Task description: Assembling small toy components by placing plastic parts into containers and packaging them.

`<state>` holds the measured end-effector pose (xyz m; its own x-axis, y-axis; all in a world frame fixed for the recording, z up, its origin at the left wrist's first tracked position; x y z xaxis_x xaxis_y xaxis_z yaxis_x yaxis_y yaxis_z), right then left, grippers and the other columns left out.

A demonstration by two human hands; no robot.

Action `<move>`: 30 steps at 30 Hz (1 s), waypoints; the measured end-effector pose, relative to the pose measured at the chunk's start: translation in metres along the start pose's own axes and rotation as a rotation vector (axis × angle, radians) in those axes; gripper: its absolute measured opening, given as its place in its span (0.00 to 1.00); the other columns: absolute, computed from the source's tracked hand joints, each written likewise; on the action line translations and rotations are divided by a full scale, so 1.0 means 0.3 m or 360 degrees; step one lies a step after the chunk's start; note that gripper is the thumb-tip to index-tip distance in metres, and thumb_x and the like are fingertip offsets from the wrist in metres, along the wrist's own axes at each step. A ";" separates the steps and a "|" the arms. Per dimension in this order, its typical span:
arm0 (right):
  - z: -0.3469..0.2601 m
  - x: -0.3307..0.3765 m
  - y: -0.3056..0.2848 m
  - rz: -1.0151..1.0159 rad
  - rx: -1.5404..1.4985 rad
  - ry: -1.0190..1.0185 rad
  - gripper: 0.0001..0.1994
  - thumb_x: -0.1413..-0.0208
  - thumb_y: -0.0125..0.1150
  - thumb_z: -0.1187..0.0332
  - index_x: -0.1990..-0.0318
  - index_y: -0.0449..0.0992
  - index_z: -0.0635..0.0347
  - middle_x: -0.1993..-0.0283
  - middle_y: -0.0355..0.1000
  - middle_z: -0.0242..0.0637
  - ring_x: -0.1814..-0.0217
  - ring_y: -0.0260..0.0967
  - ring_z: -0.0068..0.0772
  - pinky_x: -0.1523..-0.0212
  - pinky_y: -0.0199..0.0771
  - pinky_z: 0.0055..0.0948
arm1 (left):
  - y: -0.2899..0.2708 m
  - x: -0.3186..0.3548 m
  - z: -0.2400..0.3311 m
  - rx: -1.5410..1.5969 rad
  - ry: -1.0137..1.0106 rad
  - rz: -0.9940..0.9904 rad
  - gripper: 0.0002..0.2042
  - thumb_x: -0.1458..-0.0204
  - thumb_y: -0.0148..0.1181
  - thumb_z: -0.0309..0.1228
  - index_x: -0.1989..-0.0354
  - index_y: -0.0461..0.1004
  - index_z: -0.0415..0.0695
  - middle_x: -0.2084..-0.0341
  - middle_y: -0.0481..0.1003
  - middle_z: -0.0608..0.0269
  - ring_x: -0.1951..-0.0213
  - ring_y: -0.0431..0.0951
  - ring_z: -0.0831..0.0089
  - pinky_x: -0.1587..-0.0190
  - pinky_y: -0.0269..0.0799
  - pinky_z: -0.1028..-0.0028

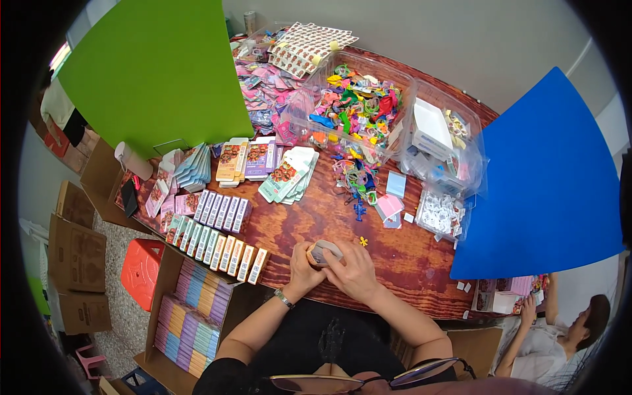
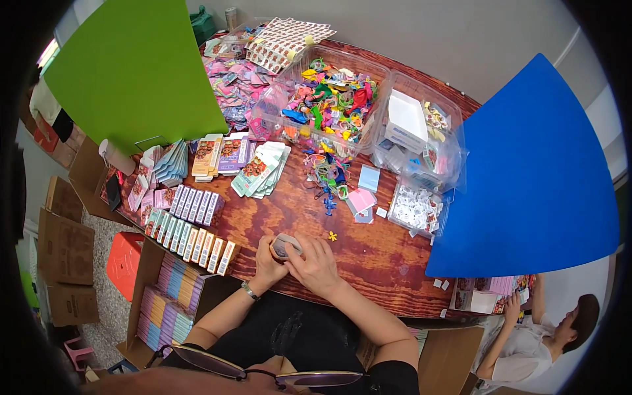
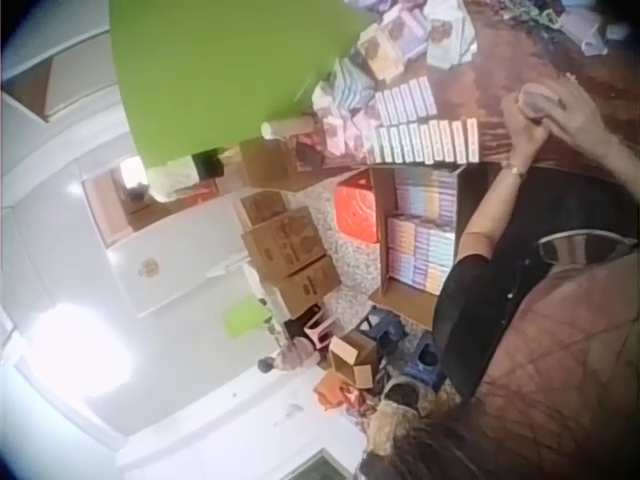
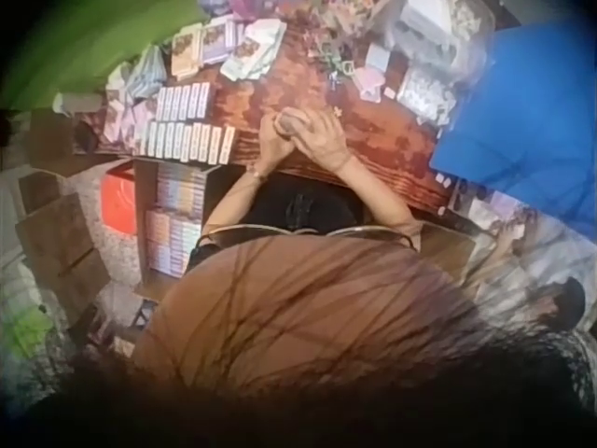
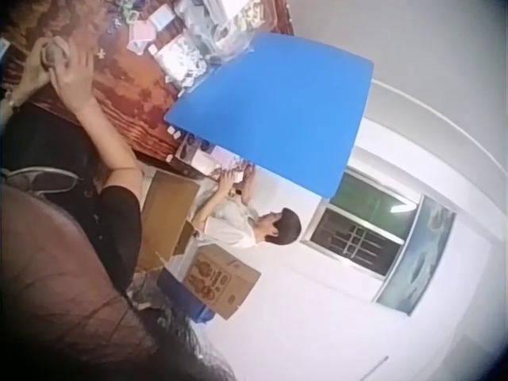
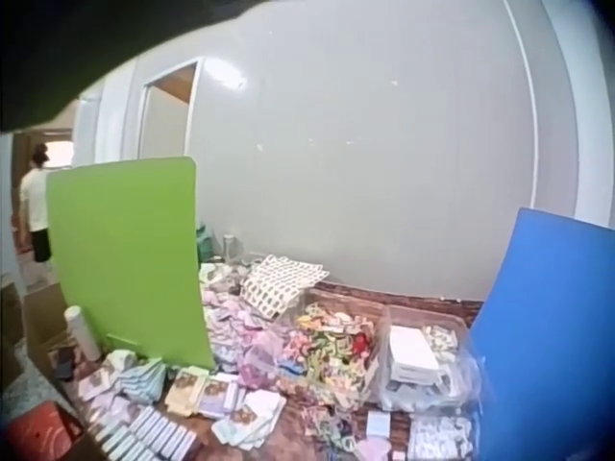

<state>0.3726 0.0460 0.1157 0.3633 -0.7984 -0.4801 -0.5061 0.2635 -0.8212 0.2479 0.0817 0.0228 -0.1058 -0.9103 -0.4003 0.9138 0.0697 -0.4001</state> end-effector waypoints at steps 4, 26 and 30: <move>0.005 -0.016 -0.008 -0.0025 -0.0037 -0.0015 0.24 0.52 0.72 0.64 0.45 0.77 0.56 0.38 0.68 0.49 0.42 0.70 0.51 0.43 0.70 0.46 | 0.012 0.001 -0.034 0.0085 -0.0158 -0.0037 0.34 0.65 0.80 0.31 0.50 0.66 0.38 0.59 0.72 0.49 0.56 0.75 0.50 0.55 0.73 0.59; 0.661 0.029 0.252 -0.0282 0.0042 0.1068 0.19 0.49 0.72 0.65 0.53 0.72 0.56 0.54 0.73 0.43 0.52 0.74 0.48 0.54 0.76 0.46 | 0.003 0.002 -0.017 -0.0099 -0.0040 -0.0188 0.36 0.63 0.82 0.36 0.47 0.66 0.36 0.57 0.71 0.50 0.53 0.75 0.53 0.52 0.72 0.61; 0.683 0.106 0.248 -0.0178 -0.0480 0.1170 0.16 0.48 0.68 0.73 0.52 0.73 0.59 0.61 0.77 0.42 0.64 0.77 0.38 0.62 0.77 0.34 | 0.001 -0.004 -0.025 -0.0145 -0.0064 -0.0159 0.36 0.63 0.81 0.36 0.47 0.67 0.36 0.56 0.71 0.49 0.53 0.74 0.53 0.51 0.71 0.60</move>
<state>0.5066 0.1512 -0.0239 -0.1305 -0.9914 0.0125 -0.7251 0.0868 -0.6832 0.2454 0.0860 0.0169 -0.1771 -0.9300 -0.3220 0.8600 0.0129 -0.5101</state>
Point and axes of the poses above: each hand's wrist, its own x-axis away from the middle knuckle, its own y-axis out of the palm, z = x × y, the point moved 9 cm from there along -x, towards the middle knuckle
